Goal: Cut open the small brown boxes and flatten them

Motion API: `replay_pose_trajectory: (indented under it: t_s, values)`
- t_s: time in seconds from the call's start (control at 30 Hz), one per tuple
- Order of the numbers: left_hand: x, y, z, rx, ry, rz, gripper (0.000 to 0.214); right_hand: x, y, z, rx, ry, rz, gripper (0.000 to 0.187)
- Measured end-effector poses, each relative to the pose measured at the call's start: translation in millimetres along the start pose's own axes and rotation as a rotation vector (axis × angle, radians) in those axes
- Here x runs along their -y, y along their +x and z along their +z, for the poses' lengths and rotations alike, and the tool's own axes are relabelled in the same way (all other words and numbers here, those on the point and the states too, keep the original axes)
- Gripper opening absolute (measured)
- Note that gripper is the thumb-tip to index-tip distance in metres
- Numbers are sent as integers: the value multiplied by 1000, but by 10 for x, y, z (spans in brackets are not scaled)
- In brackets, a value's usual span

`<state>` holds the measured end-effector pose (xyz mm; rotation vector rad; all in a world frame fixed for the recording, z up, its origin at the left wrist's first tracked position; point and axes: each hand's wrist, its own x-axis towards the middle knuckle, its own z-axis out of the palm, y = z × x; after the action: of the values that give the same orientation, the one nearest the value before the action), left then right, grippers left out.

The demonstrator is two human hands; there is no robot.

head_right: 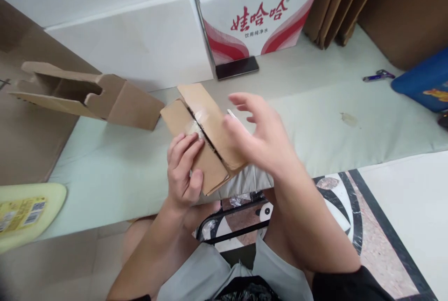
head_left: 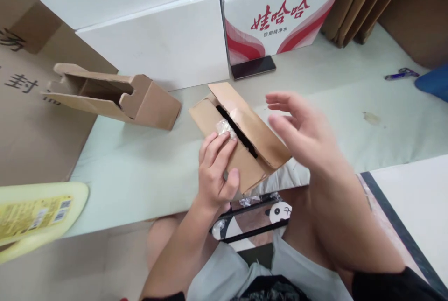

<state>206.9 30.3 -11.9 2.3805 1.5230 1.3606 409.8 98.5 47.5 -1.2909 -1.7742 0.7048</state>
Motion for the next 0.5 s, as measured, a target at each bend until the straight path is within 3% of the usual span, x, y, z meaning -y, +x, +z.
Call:
replay_pose_trajectory:
  t_s: [0.07,0.13,0.27,0.5]
  values:
    - [-101,-6,20,14,16,-27,48,260,-94,-47,111,-91,-81,49]
    - [-190,-12,35,35,22,-37,47,375,-146,-47,142,-198,-94,48]
    - [-273,-27,53,48,11,-30,48,294,-122,-22,115,-198,-89,35]
    - [-254,-35,78,32,15,-30,50,224,-79,-57,94,-95,-102,34]
